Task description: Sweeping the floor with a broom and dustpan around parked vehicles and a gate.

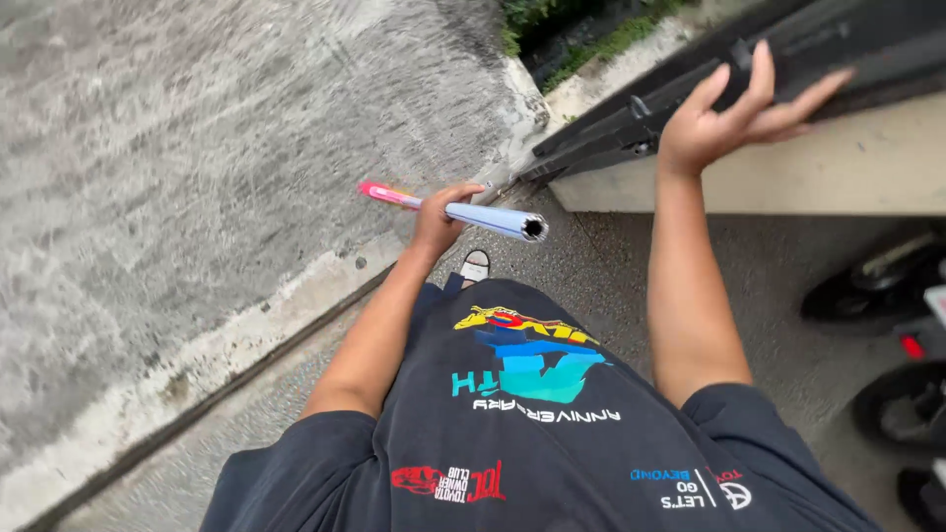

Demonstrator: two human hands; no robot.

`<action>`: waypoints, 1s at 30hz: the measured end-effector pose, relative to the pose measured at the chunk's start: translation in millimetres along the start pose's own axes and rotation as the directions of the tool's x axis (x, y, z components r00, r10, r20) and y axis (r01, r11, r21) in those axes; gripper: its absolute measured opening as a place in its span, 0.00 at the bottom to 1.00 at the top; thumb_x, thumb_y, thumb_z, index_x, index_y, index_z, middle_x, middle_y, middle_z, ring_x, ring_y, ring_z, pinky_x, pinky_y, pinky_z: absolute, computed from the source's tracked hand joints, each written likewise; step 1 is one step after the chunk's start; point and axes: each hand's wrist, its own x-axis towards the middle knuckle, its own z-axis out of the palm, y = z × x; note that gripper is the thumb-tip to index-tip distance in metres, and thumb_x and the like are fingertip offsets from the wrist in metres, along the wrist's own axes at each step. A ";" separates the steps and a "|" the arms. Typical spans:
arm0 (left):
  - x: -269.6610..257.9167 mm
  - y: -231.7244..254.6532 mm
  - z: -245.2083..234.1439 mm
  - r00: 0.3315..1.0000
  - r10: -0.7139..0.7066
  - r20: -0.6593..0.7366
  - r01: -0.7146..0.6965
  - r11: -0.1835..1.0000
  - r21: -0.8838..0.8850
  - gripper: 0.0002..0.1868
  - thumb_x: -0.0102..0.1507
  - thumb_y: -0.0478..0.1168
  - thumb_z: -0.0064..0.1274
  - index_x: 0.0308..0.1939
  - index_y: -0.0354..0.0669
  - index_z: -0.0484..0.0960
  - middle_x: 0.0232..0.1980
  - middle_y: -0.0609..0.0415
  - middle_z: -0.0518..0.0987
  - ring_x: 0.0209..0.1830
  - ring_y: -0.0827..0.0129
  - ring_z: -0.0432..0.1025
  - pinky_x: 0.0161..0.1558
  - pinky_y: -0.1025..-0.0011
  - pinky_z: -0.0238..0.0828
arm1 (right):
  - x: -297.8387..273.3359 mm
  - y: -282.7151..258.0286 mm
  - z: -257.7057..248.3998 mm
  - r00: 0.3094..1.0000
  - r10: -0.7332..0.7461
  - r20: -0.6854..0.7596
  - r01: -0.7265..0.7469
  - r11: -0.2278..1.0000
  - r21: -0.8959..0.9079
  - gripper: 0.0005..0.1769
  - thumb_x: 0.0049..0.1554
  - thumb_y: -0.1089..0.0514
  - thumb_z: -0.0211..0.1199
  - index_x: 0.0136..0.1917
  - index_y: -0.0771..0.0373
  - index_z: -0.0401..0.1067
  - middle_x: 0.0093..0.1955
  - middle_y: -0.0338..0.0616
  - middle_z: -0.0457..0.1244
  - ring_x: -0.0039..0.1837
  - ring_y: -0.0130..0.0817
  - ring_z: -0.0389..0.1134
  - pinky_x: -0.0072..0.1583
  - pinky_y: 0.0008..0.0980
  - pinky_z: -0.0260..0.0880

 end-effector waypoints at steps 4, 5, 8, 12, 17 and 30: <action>-34.8 -4.0 -2.3 0.978 -0.039 -0.203 0.070 0.986 0.149 0.20 0.61 0.24 0.56 0.53 0.50 0.85 0.51 0.50 0.85 0.51 0.54 0.79 0.52 0.64 0.75 | -41.7 -102.4 -58.1 0.870 -0.199 0.452 -0.311 0.490 0.814 0.19 0.63 0.61 0.64 0.65 0.64 0.66 0.80 0.60 0.52 0.84 0.55 0.51 0.81 0.49 0.48; -47.7 -2.7 -5.9 0.957 -0.065 -0.283 0.115 0.980 0.163 0.20 0.61 0.24 0.56 0.53 0.50 0.85 0.51 0.50 0.85 0.51 0.54 0.79 0.52 0.64 0.75 | -33.7 -128.6 -75.2 0.853 -0.262 0.450 -0.314 0.431 0.846 0.19 0.63 0.61 0.64 0.65 0.64 0.66 0.80 0.60 0.52 0.84 0.55 0.51 0.81 0.49 0.48; -94.1 4.4 -20.7 0.901 -0.155 -0.405 0.234 0.960 0.152 0.24 0.57 0.24 0.56 0.53 0.52 0.85 0.52 0.51 0.85 0.51 0.55 0.79 0.52 0.63 0.75 | -18.5 -189.1 -134.4 0.475 -0.667 0.573 -0.879 -0.384 0.281 0.33 0.65 0.34 0.56 0.66 0.65 0.67 0.68 0.60 0.64 0.73 0.54 0.65 0.78 0.55 0.57; -139.7 14.2 -51.8 0.853 -0.126 -0.507 0.243 0.954 0.172 0.29 0.52 0.24 0.56 0.56 0.51 0.83 0.55 0.50 0.83 0.56 0.54 0.77 0.55 0.62 0.74 | -10.5 -235.4 -152.3 0.412 -0.892 0.187 -0.903 -0.372 0.215 0.28 0.64 0.34 0.57 0.54 0.63 0.67 0.53 0.51 0.66 0.60 0.46 0.70 0.74 0.54 0.63; -238.3 15.7 -85.3 0.741 -0.156 -0.653 0.343 0.924 0.167 0.27 0.57 0.25 0.56 0.58 0.54 0.82 0.54 0.53 0.84 0.54 0.54 0.76 0.56 0.61 0.72 | -31.5 -326.7 -182.6 0.095 -0.975 -0.203 -0.918 -0.165 0.360 0.24 0.60 0.52 0.67 0.29 0.60 0.60 0.31 0.42 0.63 0.38 0.37 0.69 0.58 0.49 0.75; -534.7 55.7 -252.8 0.299 -0.183 -0.937 0.757 0.643 0.116 0.10 0.64 0.47 0.59 0.47 0.54 0.88 0.36 0.51 0.81 0.41 0.53 0.77 0.45 0.56 0.71 | -162.9 -560.7 -412.3 0.045 -0.693 -0.720 -0.920 -0.309 0.241 0.21 0.60 0.63 0.64 0.29 0.62 0.60 0.29 0.42 0.58 0.35 0.41 0.62 0.57 0.46 0.71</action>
